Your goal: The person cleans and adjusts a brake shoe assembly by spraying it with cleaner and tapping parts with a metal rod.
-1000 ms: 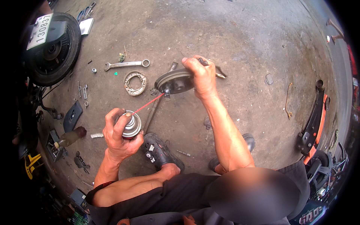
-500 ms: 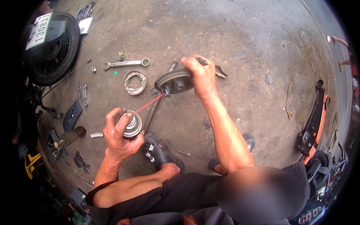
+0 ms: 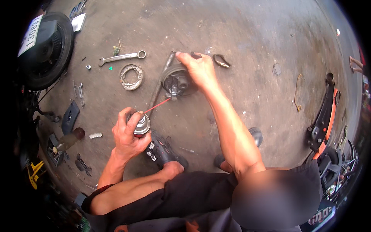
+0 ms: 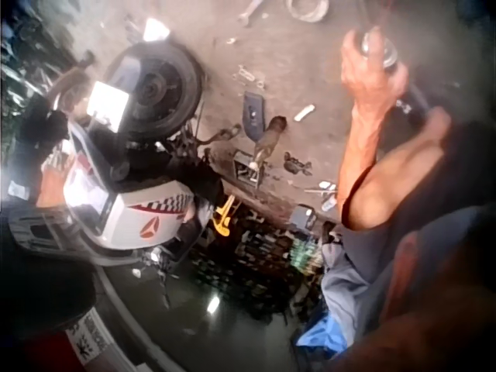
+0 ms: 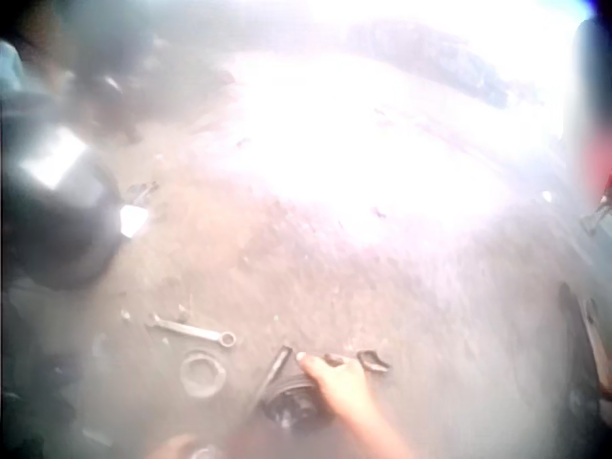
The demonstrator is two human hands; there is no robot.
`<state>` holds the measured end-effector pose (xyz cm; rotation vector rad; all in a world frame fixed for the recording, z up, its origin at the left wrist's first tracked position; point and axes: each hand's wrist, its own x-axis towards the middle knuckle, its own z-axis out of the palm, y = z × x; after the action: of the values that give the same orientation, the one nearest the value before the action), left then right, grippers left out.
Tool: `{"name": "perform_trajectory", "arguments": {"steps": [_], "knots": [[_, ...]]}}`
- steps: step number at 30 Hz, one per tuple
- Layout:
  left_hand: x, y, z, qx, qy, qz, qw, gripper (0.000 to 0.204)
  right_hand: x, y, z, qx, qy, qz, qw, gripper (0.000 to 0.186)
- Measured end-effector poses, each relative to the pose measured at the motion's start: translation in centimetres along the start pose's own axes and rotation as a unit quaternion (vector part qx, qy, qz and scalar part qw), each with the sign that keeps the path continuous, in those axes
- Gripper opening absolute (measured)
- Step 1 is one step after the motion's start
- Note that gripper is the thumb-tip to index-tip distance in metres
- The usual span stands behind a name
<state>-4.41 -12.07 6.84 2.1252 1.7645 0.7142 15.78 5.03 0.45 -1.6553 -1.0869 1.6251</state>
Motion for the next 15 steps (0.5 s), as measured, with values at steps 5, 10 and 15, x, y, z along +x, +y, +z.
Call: {"name": "perform_trajectory", "arguments": {"steps": [5, 10, 15], "knots": [[0.0, 0.4, 0.2, -0.015, 0.014, -0.010, 1.000, 0.063, 0.1, 0.0, 0.4, -0.032, -0.006, -0.013, 0.999, 0.056], [1.0, 0.4, -0.8, -0.014, 0.045, -0.029, 0.998, 0.061, 0.2, -0.5, 0.6, -0.101, -0.060, -0.021, 0.993, 0.093], [1.7, 0.6, -1.2, -0.009, 0.021, -0.016, 1.000, 0.060, 0.1, -0.2, 1.2, -0.144, -0.047, -0.046, 0.987, 0.093]]}}
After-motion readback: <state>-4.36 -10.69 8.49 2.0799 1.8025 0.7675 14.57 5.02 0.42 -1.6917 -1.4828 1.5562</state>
